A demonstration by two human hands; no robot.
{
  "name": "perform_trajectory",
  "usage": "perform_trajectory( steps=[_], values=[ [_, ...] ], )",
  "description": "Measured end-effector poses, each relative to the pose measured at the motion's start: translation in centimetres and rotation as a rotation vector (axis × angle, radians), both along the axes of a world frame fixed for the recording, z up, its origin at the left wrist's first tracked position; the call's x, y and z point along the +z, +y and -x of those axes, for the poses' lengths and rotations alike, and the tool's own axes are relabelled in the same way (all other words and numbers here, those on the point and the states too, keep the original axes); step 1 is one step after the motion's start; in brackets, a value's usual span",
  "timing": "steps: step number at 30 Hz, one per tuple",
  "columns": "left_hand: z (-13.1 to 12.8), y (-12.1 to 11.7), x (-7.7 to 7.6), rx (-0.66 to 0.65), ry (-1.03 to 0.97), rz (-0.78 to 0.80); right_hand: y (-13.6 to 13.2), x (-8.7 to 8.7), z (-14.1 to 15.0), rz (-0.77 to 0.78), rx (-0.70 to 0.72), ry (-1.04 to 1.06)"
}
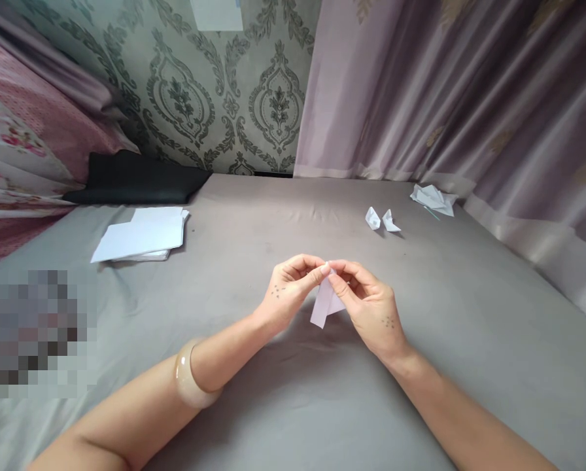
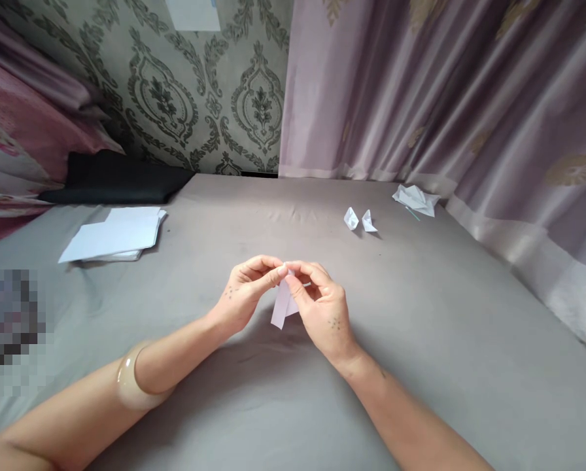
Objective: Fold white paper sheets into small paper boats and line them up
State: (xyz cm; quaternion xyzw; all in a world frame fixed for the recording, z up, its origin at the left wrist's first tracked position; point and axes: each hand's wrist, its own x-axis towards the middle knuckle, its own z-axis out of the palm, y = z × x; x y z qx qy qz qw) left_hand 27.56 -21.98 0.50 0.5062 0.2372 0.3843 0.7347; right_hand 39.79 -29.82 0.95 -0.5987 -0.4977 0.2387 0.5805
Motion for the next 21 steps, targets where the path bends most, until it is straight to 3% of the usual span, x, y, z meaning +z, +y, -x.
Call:
perform_trajectory(
  steps=[15, 21],
  values=[
    [-0.12, 0.29, -0.12, 0.013, -0.022, 0.020, 0.33, -0.30, -0.35, 0.119, 0.043, 0.425],
    [-0.26, 0.42, -0.39, 0.030, -0.003, 0.006, 0.34, 0.42, -0.21, 0.217, 0.034, 0.609]
  ],
)
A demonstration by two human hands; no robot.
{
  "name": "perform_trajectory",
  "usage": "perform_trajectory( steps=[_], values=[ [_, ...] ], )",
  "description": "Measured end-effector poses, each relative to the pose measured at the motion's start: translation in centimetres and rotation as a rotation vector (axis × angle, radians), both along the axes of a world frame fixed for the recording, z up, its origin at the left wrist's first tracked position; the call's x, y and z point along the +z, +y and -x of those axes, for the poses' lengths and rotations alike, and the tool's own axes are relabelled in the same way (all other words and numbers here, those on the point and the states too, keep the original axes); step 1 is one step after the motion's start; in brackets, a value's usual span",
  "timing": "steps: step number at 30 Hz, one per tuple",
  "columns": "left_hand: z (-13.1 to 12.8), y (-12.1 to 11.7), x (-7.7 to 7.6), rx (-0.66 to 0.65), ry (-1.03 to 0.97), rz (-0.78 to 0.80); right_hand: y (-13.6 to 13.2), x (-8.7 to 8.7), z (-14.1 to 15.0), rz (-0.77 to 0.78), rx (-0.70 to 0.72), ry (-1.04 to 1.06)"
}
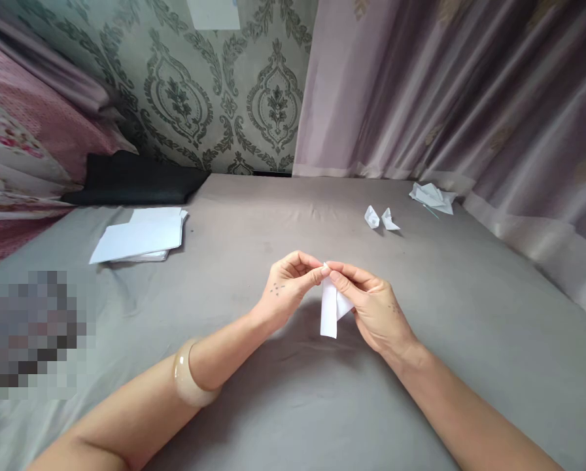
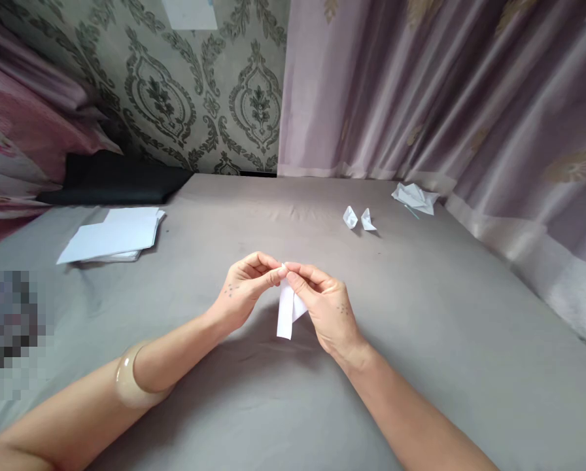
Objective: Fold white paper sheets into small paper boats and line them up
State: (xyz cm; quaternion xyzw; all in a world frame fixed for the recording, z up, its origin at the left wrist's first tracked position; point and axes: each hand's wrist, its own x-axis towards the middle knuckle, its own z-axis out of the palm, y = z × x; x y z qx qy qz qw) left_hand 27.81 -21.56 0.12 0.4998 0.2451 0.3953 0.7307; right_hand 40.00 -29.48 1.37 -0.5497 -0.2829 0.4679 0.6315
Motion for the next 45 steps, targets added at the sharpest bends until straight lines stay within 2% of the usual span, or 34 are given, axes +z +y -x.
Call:
perform_trajectory(
  steps=[6, 10, 14, 16, 20, 24, 28, 31, 35, 38, 45],
  values=[
    [0.0, 0.1, -0.1, -0.001, -0.025, 0.021, -0.1, 0.6, -0.1, 0.099, 0.051, 0.146],
    [0.1, 0.3, -0.2, -0.044, 0.029, 0.002, 0.0, 0.2, -0.3, 0.054, 0.058, 0.041],
    [0.0, 0.5, -0.6, -0.021, 0.099, -0.037, 0.3, -0.6, -0.4, 0.019, 0.065, -0.156],
    [0.0, 0.6, -0.9, 0.003, 0.166, -0.109, 0.6, -1.2, -0.5, 0.026, 0.062, -0.265],
    [0.1, 0.9, -1.4, 0.044, 0.444, -0.388, 1.3, -2.6, -1.0, 0.035, 0.095, -0.441],
    [0.4, 1.8, -1.1, -0.050, 0.651, -0.529, 2.2, -3.1, -1.1, 0.068, 0.149, -0.503],
    [0.9, 3.0, -0.6, -0.137, 0.649, -0.584, 3.2, -2.3, -0.7, 0.099, 0.220, -0.430],
    [1.3, 3.8, -0.5, -0.150, 0.563, -0.517, 4.3, -1.3, -0.5, 0.103, 0.289, -0.380],
    [1.5, 4.3, -0.9, -0.146, 0.300, -0.257, 5.7, -0.5, -0.2, 0.067, 0.432, -0.293],
    [1.3, 4.4, -1.2, -0.135, 0.163, -0.097, 6.1, -0.8, 0.0, 0.025, 0.434, -0.209],
    [1.2, 4.1, -1.3, -0.188, 0.198, -0.037, 5.4, -1.9, 0.4, 0.001, 0.424, -0.024]
  ],
)
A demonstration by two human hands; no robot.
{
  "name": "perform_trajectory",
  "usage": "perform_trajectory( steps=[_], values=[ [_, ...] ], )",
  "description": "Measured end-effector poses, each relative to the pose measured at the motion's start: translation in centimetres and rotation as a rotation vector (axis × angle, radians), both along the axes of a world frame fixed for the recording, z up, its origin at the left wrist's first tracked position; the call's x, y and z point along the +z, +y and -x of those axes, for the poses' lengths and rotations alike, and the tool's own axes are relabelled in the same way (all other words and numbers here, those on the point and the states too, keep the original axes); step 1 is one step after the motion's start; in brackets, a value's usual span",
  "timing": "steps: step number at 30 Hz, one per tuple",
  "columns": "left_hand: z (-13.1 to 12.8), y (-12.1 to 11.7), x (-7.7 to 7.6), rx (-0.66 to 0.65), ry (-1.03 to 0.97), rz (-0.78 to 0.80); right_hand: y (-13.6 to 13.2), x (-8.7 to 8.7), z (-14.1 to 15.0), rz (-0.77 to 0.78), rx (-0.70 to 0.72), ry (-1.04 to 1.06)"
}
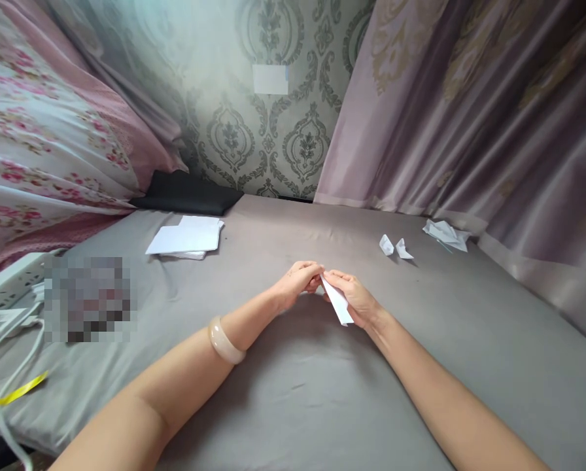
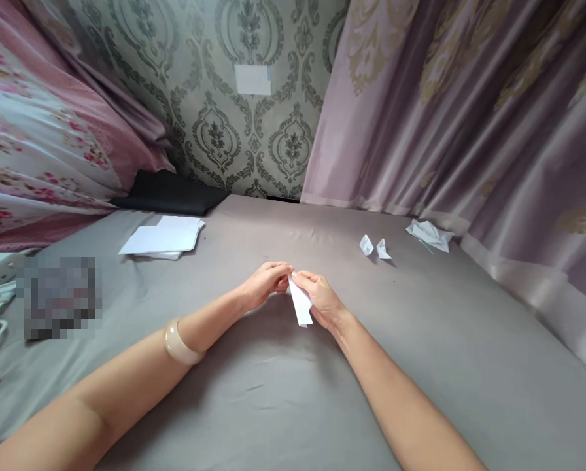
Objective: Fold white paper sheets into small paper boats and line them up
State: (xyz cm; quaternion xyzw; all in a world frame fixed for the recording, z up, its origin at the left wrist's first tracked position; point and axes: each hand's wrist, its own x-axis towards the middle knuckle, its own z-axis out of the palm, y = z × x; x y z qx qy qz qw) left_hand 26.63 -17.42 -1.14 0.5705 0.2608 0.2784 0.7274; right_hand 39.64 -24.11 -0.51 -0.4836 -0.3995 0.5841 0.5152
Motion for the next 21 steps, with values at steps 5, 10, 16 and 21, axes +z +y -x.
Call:
perform_trajectory(
  steps=[5, 10, 16, 21],
  values=[
    [0.2, -0.5, 0.5, 0.014, 0.063, -0.046, -0.2, 0.1, 0.1, 0.039, -0.025, 0.002],
    [0.1, -0.3, 0.1, 0.025, -0.082, 0.182, 0.0, -0.2, -0.3, 0.035, -0.039, -0.036],
    [0.1, 1.6, -0.7, 0.129, -0.078, 0.527, 0.4, -0.5, -1.6, -0.155, -0.187, -0.030],
    [-0.1, 1.2, -0.7, 0.067, -0.086, 0.545, 0.6, -1.3, -1.1, -0.285, -0.133, -0.195]
  ],
)
